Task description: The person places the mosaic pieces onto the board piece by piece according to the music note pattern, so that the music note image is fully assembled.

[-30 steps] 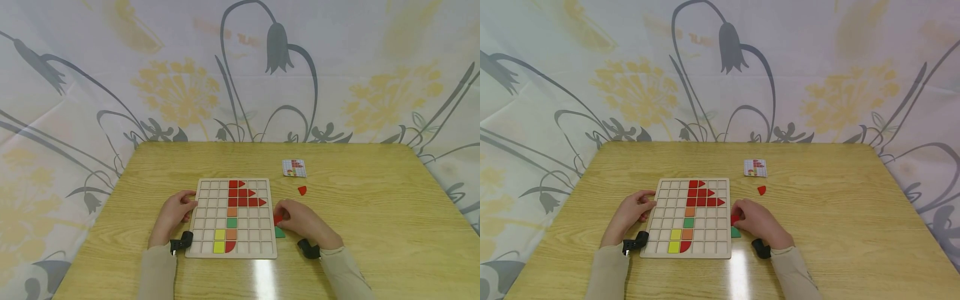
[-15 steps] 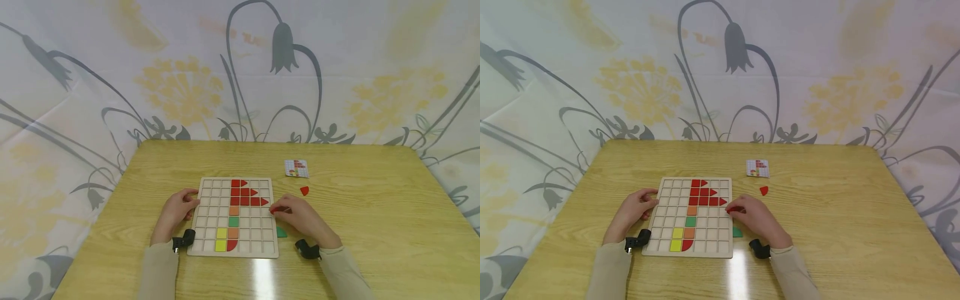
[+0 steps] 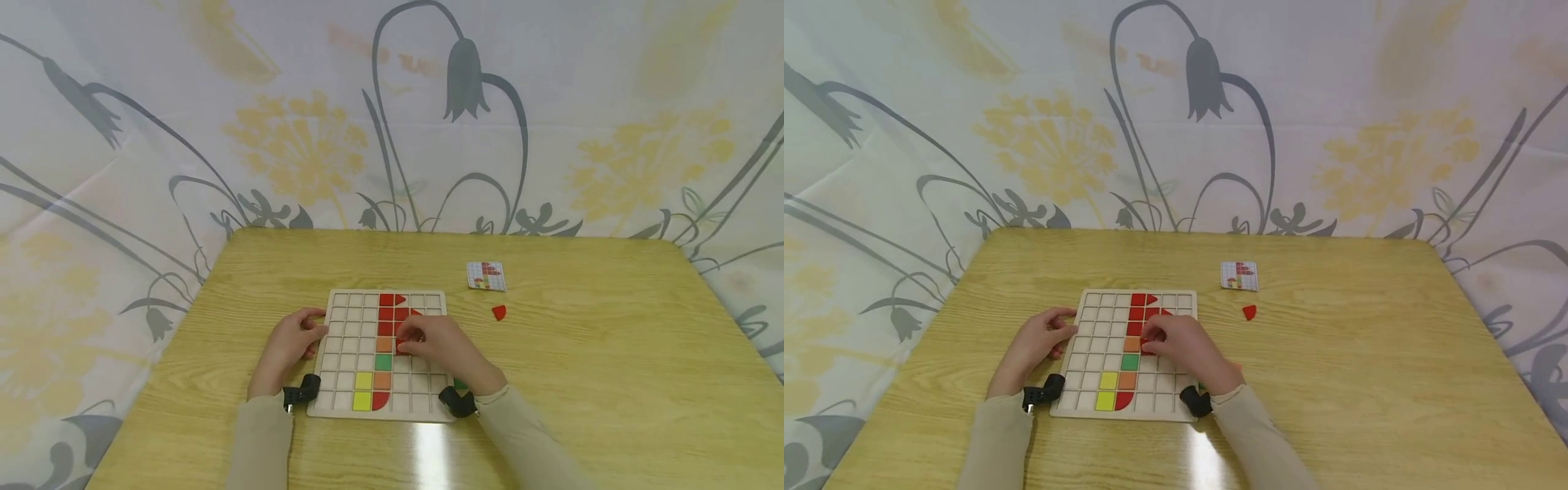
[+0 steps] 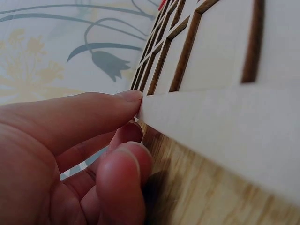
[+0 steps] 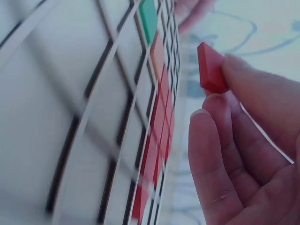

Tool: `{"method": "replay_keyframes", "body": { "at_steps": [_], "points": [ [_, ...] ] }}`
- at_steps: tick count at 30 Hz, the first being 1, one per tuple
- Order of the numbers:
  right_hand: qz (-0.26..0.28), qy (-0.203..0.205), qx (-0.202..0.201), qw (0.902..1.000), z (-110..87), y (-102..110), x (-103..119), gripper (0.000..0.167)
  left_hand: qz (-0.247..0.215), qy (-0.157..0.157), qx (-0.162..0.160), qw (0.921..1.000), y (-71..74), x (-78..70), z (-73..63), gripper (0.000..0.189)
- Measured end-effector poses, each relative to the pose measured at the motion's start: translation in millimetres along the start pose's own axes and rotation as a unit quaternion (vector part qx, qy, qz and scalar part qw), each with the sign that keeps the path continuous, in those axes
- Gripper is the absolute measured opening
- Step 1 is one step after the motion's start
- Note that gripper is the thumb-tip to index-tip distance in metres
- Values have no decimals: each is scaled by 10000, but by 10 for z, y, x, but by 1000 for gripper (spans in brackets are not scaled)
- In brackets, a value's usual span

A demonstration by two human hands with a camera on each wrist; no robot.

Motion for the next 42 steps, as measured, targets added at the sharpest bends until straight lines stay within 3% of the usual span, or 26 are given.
{"method": "replay_keyframes", "body": {
  "at_steps": [6,17,31,42],
  "points": [
    [47,109,312,9994,145,-236,179,5,13,5,-17,10000,-4,-4,2,35],
    [-776,363,537,9949,261,-543,358,4,53,-5,-88,9999,-4,9,16,34],
    [-1088,194,626,9919,227,-603,421,14,35,-17,-78,10000,-1,10,30,34],
    [-788,172,-58,9967,182,-351,270,5,113,-64,-73,9999,-1,35,38,34]
  ]
}}
Point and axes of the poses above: each hand's wrist, its own z-axis towards the middle knuckle, its own y-axis out of the back of the hand, x = y × z, the point moved 5 cm from there along z, towards the middle knuckle, and after that the axes turned 11 degrees about -x, right-handed, at the moved point
